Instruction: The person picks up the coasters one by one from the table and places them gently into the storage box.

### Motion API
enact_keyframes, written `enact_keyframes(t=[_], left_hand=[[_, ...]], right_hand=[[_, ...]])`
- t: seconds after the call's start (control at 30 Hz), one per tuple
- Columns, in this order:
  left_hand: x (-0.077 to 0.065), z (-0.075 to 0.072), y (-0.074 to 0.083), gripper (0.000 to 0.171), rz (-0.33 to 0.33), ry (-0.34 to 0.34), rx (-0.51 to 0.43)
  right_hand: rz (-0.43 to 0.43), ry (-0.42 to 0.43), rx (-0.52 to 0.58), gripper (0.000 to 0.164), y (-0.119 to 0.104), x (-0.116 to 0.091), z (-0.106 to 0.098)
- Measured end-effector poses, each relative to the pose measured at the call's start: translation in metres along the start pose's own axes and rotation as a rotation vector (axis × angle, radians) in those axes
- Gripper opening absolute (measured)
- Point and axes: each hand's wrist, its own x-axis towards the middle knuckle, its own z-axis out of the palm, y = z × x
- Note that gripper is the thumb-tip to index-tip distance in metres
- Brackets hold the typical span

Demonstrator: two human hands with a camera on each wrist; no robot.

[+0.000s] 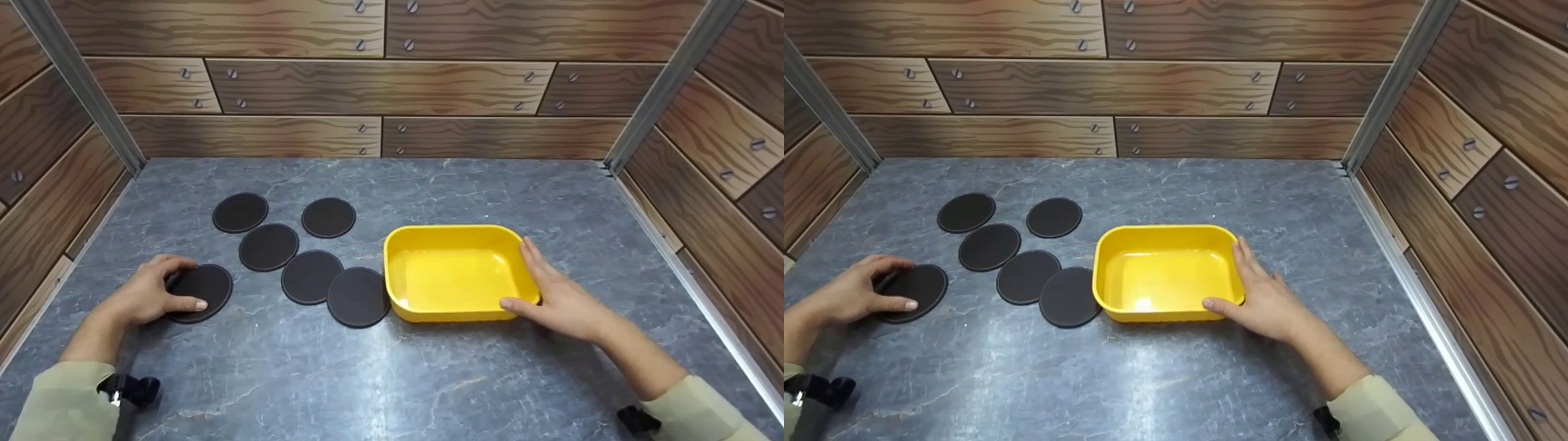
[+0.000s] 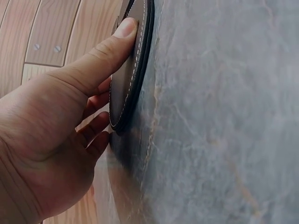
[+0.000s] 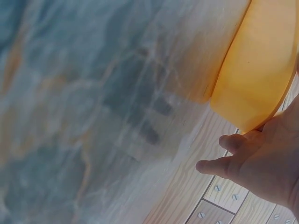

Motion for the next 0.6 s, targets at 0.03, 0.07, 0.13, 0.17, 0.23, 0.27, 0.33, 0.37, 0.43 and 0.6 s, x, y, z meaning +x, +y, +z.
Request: enact_keyframes(t=[0.03, 0.07, 0.13, 0.17, 0.23, 0.27, 0.33, 0.37, 0.43, 0.6], left_hand=[[0.0, 0.0, 0.001, 0.085, -0.003, -0.004, -0.002], [0.001, -0.001, 0.001, 0.085, -0.006, -0.007, -0.006], [0.001, -0.001, 0.003, 0.085, -0.015, -0.005, -0.019], [0.001, -0.001, 0.003, 0.085, -0.02, -0.001, -0.024], [0.001, -0.001, 0.004, 0.085, -0.025, 0.012, -0.038], [0.001, -0.001, 0.005, 0.085, -0.026, 0.02, -0.042], [0.0, 0.0, 0.005, 0.085, -0.024, 0.034, -0.048], [0.0, 0.0, 0.006, 0.086, -0.02, 0.043, -0.05], [-0.001, 0.001, 0.007, 0.089, -0.011, 0.058, -0.062], [-0.002, -0.004, 0.015, 0.087, 0.001, 0.097, -0.083]], right_hand=[[0.0, 0.001, 0.003, 0.112, 0.0, 0.0, 0.0], [-0.001, 0.002, 0.004, 0.112, 0.001, -0.001, 0.001], [-0.001, 0.003, 0.006, 0.112, 0.001, -0.001, 0.001], [-0.001, 0.003, 0.007, 0.111, 0.001, -0.002, 0.001], [0.001, 0.001, 0.01, 0.111, 0.001, -0.002, 0.001], [0.002, -0.001, 0.009, 0.111, 0.001, -0.002, 0.0], [0.004, -0.005, 0.007, 0.111, 0.001, -0.002, 0.0], [0.004, -0.006, 0.005, 0.111, 0.001, -0.002, 0.0], [0.003, -0.006, 0.001, 0.111, 0.001, -0.002, -0.001], [-0.002, -0.001, 0.004, 0.112, 0.001, 0.0, 0.001]])
